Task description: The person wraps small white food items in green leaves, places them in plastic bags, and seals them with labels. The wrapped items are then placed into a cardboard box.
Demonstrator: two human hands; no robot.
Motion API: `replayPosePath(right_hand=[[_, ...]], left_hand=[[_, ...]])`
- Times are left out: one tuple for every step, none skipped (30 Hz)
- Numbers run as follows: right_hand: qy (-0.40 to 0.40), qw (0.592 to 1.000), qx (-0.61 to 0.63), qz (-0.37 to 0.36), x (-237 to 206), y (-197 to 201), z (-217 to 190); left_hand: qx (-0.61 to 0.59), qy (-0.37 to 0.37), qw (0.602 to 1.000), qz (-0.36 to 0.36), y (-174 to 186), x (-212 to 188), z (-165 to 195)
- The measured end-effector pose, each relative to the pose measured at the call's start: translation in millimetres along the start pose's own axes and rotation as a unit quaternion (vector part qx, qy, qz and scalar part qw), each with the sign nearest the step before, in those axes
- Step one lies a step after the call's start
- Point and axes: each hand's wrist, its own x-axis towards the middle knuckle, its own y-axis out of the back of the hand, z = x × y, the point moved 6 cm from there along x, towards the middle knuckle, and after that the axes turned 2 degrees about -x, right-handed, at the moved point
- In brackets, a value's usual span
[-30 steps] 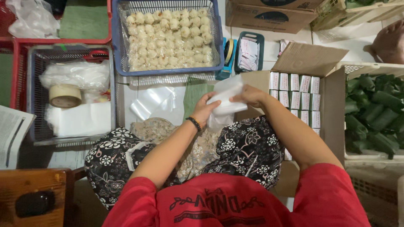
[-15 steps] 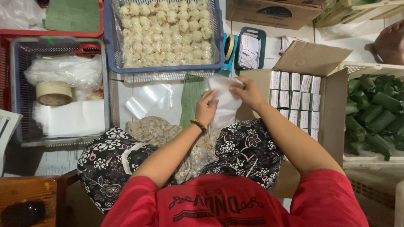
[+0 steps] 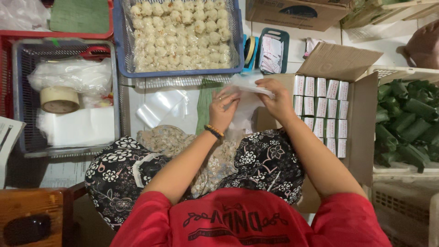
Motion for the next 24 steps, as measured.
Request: replayPosePath(right_hand=[[-0.029, 0.999, 0.012, -0.007, -2.2, 3.1, -4.1], [-0.058, 0.998, 0.025, -0.015, -3.9, 7.4, -6.9], [-0.086, 0.995, 0.037, -0.022, -5.7, 11.2, -9.1], [-0.104, 0.993, 0.061, -0.017, -8.7, 16.0, -12.0], [-0.122, 0.989, 0.084, -0.011, -11.8, 20.4, -13.9], [-0.140, 0.984, 0.108, -0.005, -13.0, 24.1, -13.9], [-0.158, 0.982, 0.106, -0.006, -13.1, 28.1, -12.0], [-0.177, 0.979, 0.103, -0.007, -11.8, 31.3, -8.6], [-0.197, 0.975, 0.099, -0.007, -12.1, 32.9, -4.7], [-0.217, 0.966, 0.136, -0.020, -9.2, 28.2, 1.3], [-0.236, 0.956, 0.171, -0.033, -1.0, 19.3, 9.1], [-0.254, 0.944, 0.206, -0.046, 6.3, 9.8, 16.9], [-0.317, 0.918, 0.233, -0.054, 8.3, -3.9, 28.7], [-0.378, 0.887, 0.258, -0.062, 11.1, -20.4, 40.3], [-0.436, 0.852, 0.282, -0.068, 10.6, -32.5, 51.0], [-0.437, 0.855, 0.252, -0.120, 11.6, -42.0, 56.7], [-0.438, 0.854, 0.221, -0.171, 11.3, -50.7, 62.4], [-0.437, 0.851, 0.189, -0.223, 10.6, -57.9, 69.6], [-0.416, 0.860, 0.152, -0.252, 11.8, -63.5, 75.5], [-0.394, 0.868, 0.114, -0.280, 14.7, -71.1, 80.9], [-0.369, 0.874, 0.075, -0.308, 19.0, -78.3, 85.8], [-0.338, 0.893, 0.051, -0.293, 27.1, -81.0, 90.4], [-0.306, 0.910, 0.028, -0.278, 34.1, -82.9, 93.6], [-0.275, 0.925, 0.005, -0.262, 40.4, -84.4, 95.3]], left_hand=[[0.040, -0.043, 0.998, -0.002, 5.7, 3.6, 14.8], [0.080, -0.087, 0.993, -0.004, 11.7, 8.3, 29.4], [0.119, -0.131, 0.984, -0.006, 16.1, 11.5, 44.9], [0.069, -0.131, 0.989, -0.013, 19.9, 13.0, 56.0], [0.019, -0.131, 0.991, -0.020, 23.3, 13.4, 66.3], [-0.030, -0.132, 0.990, -0.028, 26.2, 13.9, 74.8], [-0.128, -0.107, 0.986, -0.012, 27.1, 11.8, 79.7], [-0.225, -0.081, 0.971, 0.004, 23.6, 8.1, 82.2], [-0.321, -0.053, 0.945, 0.018, 21.2, 5.2, 79.9], [-0.324, 0.020, 0.946, -0.010, 13.2, 5.1, 69.3], [-0.325, 0.091, 0.941, -0.039, 5.3, 5.9, 55.1], [-0.324, 0.162, 0.930, -0.067, -2.3, 4.4, 38.7], [-0.318, 0.220, 0.916, -0.106, -10.6, -3.0, 23.4], [-0.310, 0.275, 0.898, -0.146, -18.2, -10.3, 6.4], [-0.300, 0.328, 0.876, -0.184, -25.2, -17.6, -11.0], [-0.320, 0.367, 0.859, -0.160, -25.9, -22.3, -28.7], [-0.338, 0.406, 0.838, -0.135, -26.5, -27.7, -45.5], [-0.356, 0.445, 0.815, -0.109, -27.3, -32.2, -62.3], [-0.354, 0.459, 0.811, -0.087, -23.5, -34.3, -76.9], [-0.352, 0.471, 0.806, -0.064, -17.9, -34.6, -90.6], [-0.350, 0.482, 0.802, -0.040, -14.4, -33.6, -102.0], [-0.340, 0.484, 0.806, -0.030, -13.2, -31.5, -110.7], [-0.330, 0.487, 0.809, -0.019, -11.2, -30.4, -117.6], [-0.318, 0.490, 0.811, -0.008, -9.3, -30.0, -122.9]])
